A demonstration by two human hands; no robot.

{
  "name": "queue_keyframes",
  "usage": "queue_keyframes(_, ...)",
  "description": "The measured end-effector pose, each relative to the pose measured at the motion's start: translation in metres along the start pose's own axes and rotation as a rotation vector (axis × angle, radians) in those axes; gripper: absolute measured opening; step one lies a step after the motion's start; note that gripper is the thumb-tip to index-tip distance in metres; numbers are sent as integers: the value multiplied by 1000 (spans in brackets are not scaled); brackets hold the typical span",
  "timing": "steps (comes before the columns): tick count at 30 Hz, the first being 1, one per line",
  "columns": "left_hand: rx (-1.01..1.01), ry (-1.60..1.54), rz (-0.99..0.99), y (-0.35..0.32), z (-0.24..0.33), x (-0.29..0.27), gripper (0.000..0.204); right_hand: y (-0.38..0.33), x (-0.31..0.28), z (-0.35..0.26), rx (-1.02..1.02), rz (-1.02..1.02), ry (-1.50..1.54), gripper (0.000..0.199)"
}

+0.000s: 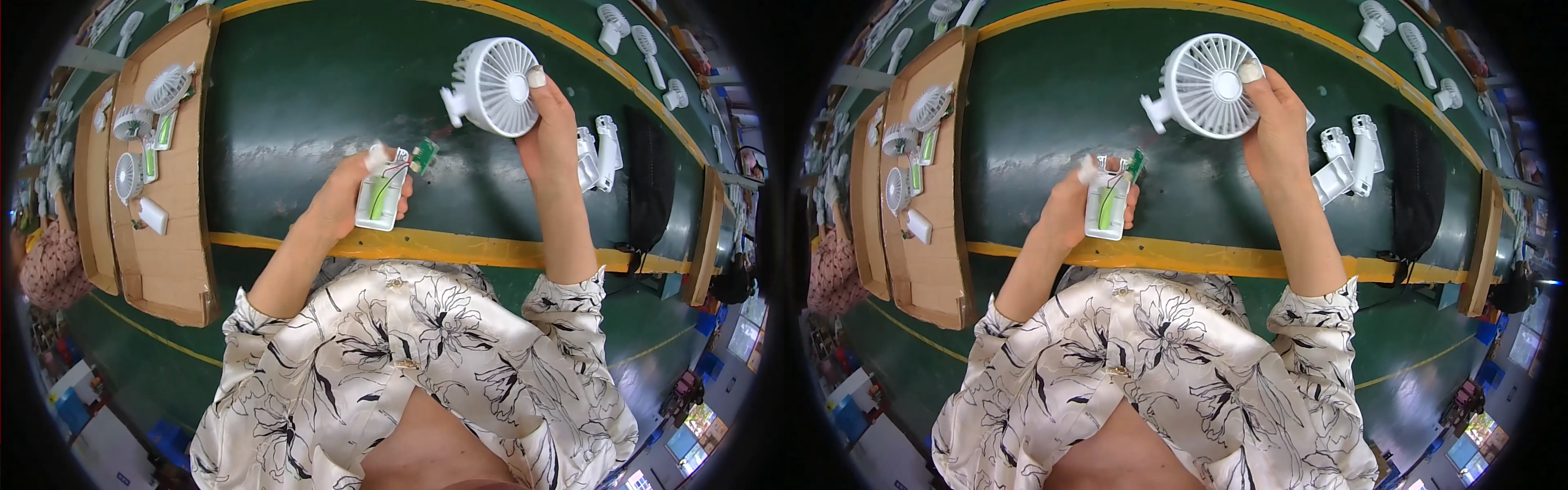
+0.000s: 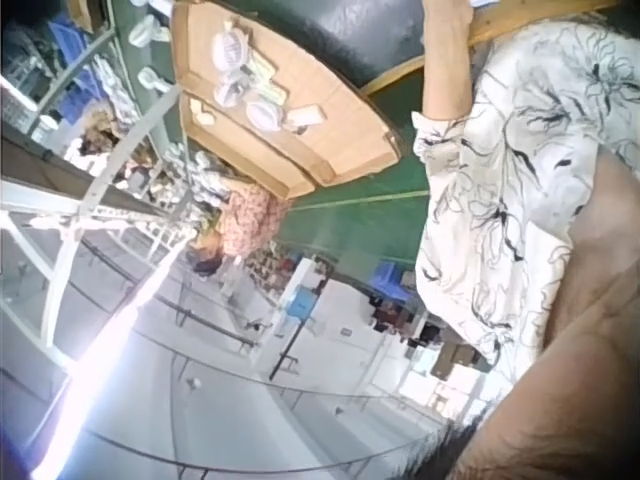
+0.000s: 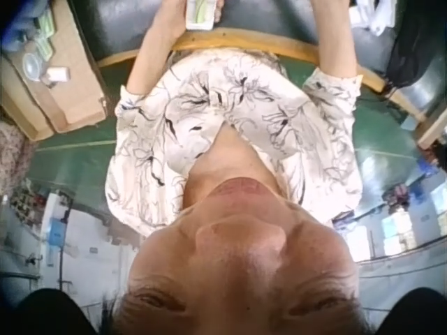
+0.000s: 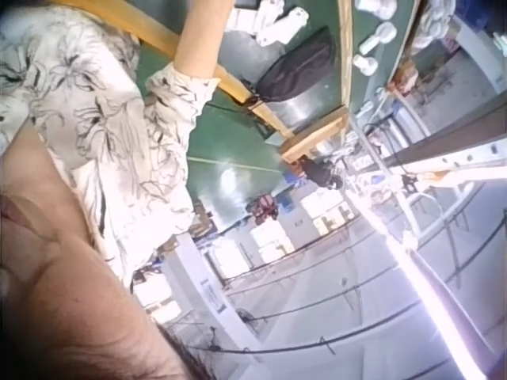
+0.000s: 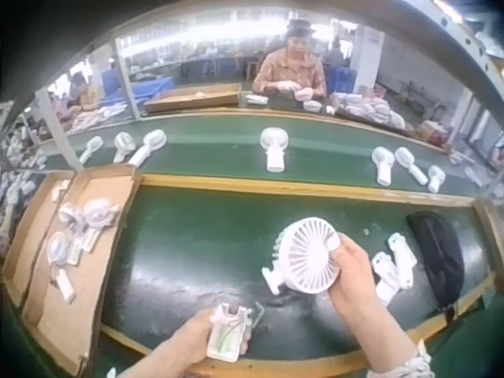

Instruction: The person assembles portable fans by positioning circuit boards, batteries, and fan heads into plastic handle housings, snapping the casing halves together by hand, and placing the assembled fans onto the conveyor belt.

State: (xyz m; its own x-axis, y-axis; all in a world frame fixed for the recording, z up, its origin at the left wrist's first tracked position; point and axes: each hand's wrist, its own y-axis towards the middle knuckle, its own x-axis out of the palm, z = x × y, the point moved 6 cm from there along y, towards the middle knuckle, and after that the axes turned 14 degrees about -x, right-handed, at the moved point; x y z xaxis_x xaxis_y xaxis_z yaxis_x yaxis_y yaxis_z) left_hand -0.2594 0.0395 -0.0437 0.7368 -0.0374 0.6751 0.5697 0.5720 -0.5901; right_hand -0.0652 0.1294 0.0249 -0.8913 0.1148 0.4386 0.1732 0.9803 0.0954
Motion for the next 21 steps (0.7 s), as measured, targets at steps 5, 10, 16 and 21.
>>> queue_keyframes(5,64,97,234,-5,0,2,32,-18,22,28,231,-33,-55,23)
queue_keyframes(10,80,184,227,-8,-7,8,31,-15,46,61,21,-214,-318,23)
queue_keyframes(16,125,275,212,-16,-2,10,28,-11,59,59,-101,-364,-467,27)
queue_keyframes(21,332,436,269,-12,4,7,23,-10,61,59,-134,-383,-513,28)
